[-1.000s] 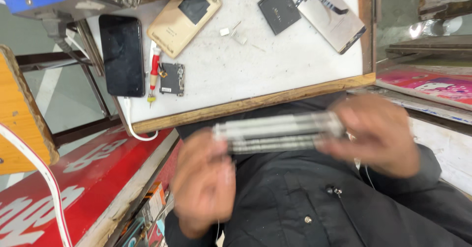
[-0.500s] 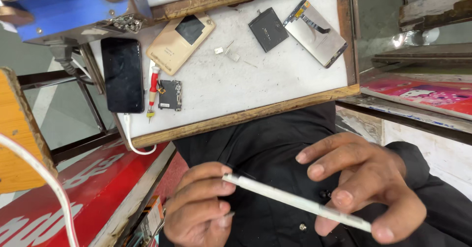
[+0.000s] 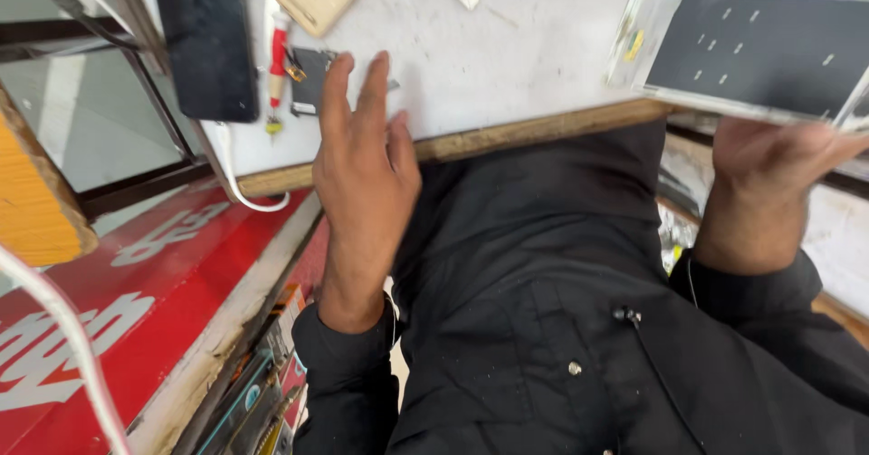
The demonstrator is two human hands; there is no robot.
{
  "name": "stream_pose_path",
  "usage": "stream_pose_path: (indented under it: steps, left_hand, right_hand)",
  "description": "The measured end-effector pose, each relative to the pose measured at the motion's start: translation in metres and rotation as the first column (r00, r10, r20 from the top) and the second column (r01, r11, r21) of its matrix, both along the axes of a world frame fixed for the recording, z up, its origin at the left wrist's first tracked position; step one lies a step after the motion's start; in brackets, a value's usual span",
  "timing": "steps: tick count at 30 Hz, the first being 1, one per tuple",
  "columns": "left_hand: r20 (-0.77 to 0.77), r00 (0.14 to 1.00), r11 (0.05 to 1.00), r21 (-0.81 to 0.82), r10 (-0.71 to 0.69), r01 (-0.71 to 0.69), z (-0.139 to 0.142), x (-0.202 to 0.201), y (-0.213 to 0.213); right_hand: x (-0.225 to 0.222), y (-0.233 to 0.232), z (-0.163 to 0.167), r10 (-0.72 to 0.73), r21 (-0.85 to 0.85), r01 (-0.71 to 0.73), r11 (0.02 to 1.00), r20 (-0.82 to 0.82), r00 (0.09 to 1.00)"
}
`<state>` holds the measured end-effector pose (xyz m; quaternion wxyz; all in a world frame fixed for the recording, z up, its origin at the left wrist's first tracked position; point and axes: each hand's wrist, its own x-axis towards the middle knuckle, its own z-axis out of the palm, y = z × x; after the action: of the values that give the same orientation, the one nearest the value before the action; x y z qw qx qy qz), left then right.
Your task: The person disassembles a white smartphone, removes the battery, cleans the interior with a white cloth, and reassembles the device by reconnecting the display and securing the back cover.
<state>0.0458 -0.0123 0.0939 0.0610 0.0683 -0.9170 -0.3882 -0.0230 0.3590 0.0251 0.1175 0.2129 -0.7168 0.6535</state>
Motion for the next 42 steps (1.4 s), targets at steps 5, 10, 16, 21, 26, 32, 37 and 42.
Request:
stream_pose_path:
  steps: [5,10,16,21,26,32,37,42]
  left_hand:
    - [-0.195,0.619,0.582,0.219,-0.761,0.783,0.003,0.033,0.055]
    - [0.183,0.765,0.787,0.133,-0.618,0.603,-0.038,0.042,0.056]
    - [0.172,0.637,0.660,0.222,-0.751,0.718,-0.046,0.047,0.051]
    - [0.413,0.697,0.803,0.176,-0.586,0.570,-0.058,0.062,0.046]
    - [0.435,0.781,0.845,-0.077,-0.448,0.528,-0.042,0.086,0.020]
    - [0.159,0.772,0.662,0.637,-0.615,0.396,-0.049,0.180,-0.026]
    - [0.597,0.797,0.984,0.177,-0.094,-0.016,-0.076,0.208,-0.022]
    - [0.187,0.828,0.846,0.033,-0.529,0.532,-0.063,0.137,-0.010]
  right_hand:
    - [0.002,0.010,-0.021,-0.040,-0.176,0.051,0.983,0.063,0.997]
    - [0.000,0.007,-0.045,0.021,-0.265,0.028,0.964,0.180,0.983]
    - [-0.018,-0.028,-0.052,0.043,-0.322,0.026,0.946,0.206,0.978]
    - [-0.021,-0.042,-0.049,0.013,-0.260,0.066,0.963,0.289,0.957]
    - [-0.021,-0.043,-0.047,0.086,-0.324,0.030,0.946,0.339,0.937]
    - [-0.021,-0.045,-0.045,0.067,-0.294,0.049,0.955,0.372,0.926]
    - [-0.025,-0.040,-0.048,0.126,-0.276,-0.026,0.961,0.349,0.929]
    - [-0.027,-0.040,-0.056,0.097,-0.266,-0.006,0.964,0.331,0.938]
